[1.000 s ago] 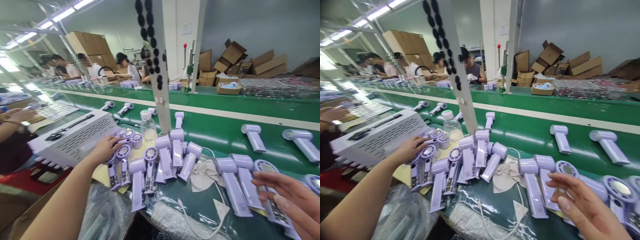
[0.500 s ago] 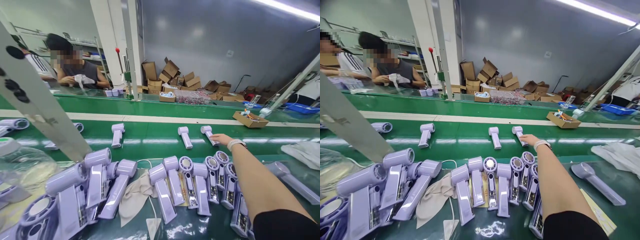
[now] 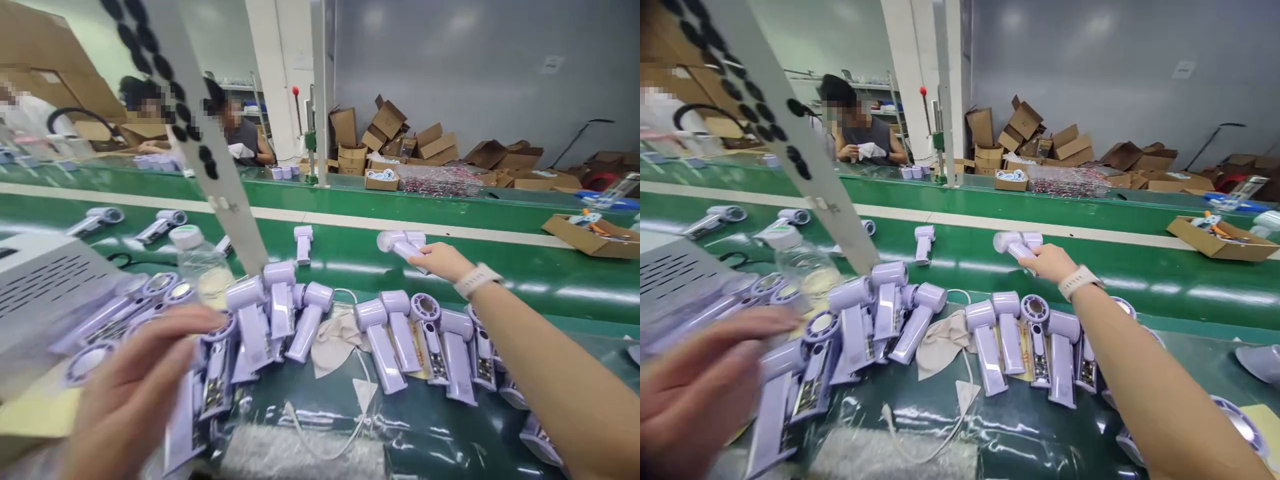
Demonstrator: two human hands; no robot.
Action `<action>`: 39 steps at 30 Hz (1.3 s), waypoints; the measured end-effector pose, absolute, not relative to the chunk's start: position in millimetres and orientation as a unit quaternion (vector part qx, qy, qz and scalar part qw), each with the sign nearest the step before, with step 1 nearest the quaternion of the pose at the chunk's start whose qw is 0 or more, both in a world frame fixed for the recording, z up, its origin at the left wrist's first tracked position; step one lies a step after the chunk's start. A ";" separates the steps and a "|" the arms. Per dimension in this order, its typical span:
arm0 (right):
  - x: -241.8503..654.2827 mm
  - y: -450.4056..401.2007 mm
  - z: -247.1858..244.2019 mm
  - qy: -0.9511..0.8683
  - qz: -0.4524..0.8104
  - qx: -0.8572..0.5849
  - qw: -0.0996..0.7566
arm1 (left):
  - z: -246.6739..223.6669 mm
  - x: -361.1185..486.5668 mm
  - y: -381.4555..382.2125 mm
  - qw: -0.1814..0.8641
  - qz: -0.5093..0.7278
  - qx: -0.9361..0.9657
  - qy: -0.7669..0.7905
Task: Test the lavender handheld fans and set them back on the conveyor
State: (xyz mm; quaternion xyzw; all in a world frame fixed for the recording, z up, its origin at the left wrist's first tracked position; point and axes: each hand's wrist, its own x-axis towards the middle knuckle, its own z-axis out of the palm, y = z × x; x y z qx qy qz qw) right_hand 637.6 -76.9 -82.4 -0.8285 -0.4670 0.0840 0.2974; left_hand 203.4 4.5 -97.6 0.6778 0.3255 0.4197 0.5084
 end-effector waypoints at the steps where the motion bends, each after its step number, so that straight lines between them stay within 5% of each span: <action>1: 617.2 -85.6 -79.3 -0.489 0.088 -0.813 0.304 | -107.6 223.3 -9.1 0.521 0.451 0.664 0.291; 5: 511.3 -125.6 -96.7 -0.551 0.062 -0.754 0.353 | -140.8 308.0 -55.5 0.785 0.344 0.499 0.132; 9: 438.0 -159.0 -125.3 -0.640 0.032 -0.666 0.382 | -149.4 321.8 -59.2 0.788 0.432 0.399 0.182; 12: 423.9 -160.4 -135.5 -0.640 0.162 -0.635 0.402 | -149.5 294.0 -40.8 0.787 0.431 0.390 0.205; 17: 390.7 -125.8 -162.6 -0.622 0.242 -0.710 0.225 | -141.0 264.7 -20.2 0.740 0.508 0.390 0.206; 21: 374.6 -123.9 -173.3 -0.680 0.299 -0.637 0.208 | -130.7 268.7 -21.9 0.725 0.538 0.379 0.204; 28: 403.7 -151.3 -162.9 -0.486 0.516 -0.516 0.480 | -129.5 293.9 -31.7 0.771 0.496 0.369 0.153; 39: 402.8 -160.5 -166.8 -0.507 0.492 -0.504 0.497 | -129.0 305.4 -39.1 0.817 0.484 0.291 0.113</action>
